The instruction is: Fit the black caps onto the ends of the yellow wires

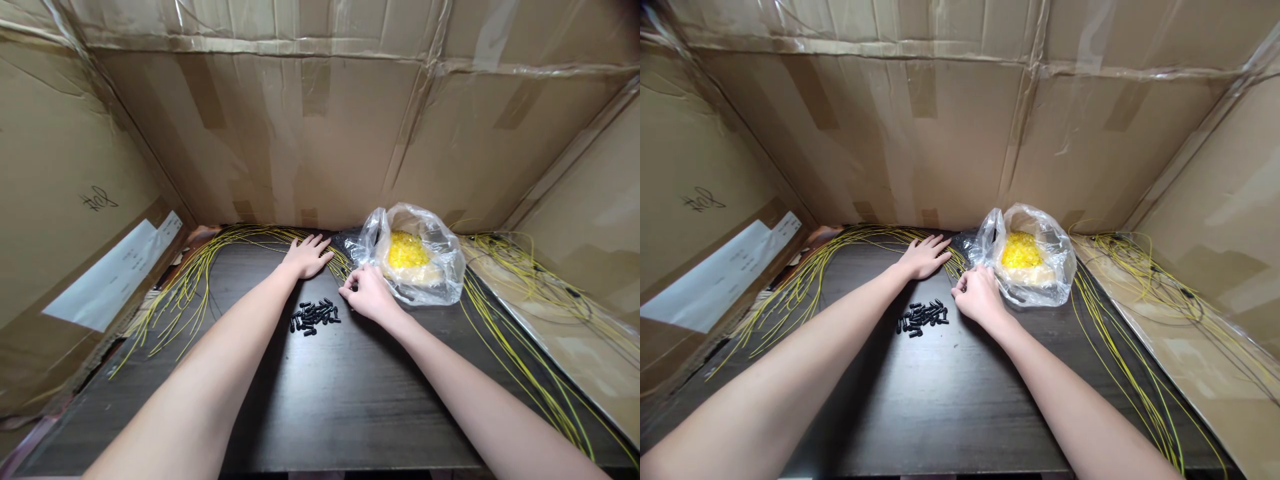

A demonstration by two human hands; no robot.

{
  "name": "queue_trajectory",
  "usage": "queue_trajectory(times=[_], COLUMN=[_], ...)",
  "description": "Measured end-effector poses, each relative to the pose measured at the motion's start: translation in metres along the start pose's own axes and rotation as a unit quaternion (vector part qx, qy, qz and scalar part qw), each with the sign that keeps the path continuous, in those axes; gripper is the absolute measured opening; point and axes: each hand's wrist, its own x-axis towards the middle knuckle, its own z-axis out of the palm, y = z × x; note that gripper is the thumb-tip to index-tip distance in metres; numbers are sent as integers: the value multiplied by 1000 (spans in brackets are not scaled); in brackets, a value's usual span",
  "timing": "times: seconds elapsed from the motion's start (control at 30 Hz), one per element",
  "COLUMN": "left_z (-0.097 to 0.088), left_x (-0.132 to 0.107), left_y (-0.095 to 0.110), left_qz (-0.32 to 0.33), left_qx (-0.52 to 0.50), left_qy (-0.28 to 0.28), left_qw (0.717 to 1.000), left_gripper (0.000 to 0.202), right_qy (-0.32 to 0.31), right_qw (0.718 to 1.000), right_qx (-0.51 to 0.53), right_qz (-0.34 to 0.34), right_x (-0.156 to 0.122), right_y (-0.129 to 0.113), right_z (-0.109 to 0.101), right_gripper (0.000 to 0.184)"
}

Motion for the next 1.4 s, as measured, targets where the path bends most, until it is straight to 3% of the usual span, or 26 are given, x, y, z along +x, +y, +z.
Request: queue_trajectory(times=[0.43,0.67,0.9,1.03,1.13,1.27,1.4], left_z=[-1,-2,-1,-1,-1,-1,0], left_x=[0,0,0,0,0,0,0], left_y=[0,0,-1,-1,-1,-1,-2], left_qz=[0,3,3,4,0,-1,1], left_qx=[2,2,2,3,4,4,1], left_qy=[-16,-18,-17,-13,-11,-12,-14], left_qw=[1000,1000,1000,1000,1000,1000,1000], left_gripper=[68,70,71,72,71,70,72], right_qy=[-36,-175,-171,-207,-228,-237,-234], right_qw=[994,984,984,972,966,967,961], right_qx=[-6,40,35,71,77,77,139], right_qz=[-99,-19,26,85,91,54,-57], right_x=[-3,-3,1,1,1,0,-1], right_y=[-7,-2,4,8,10,7,-5], right_z=[-23,-40,-46,-43,-41,-46,-55], right_gripper=[15,12,13,12,14,12,13])
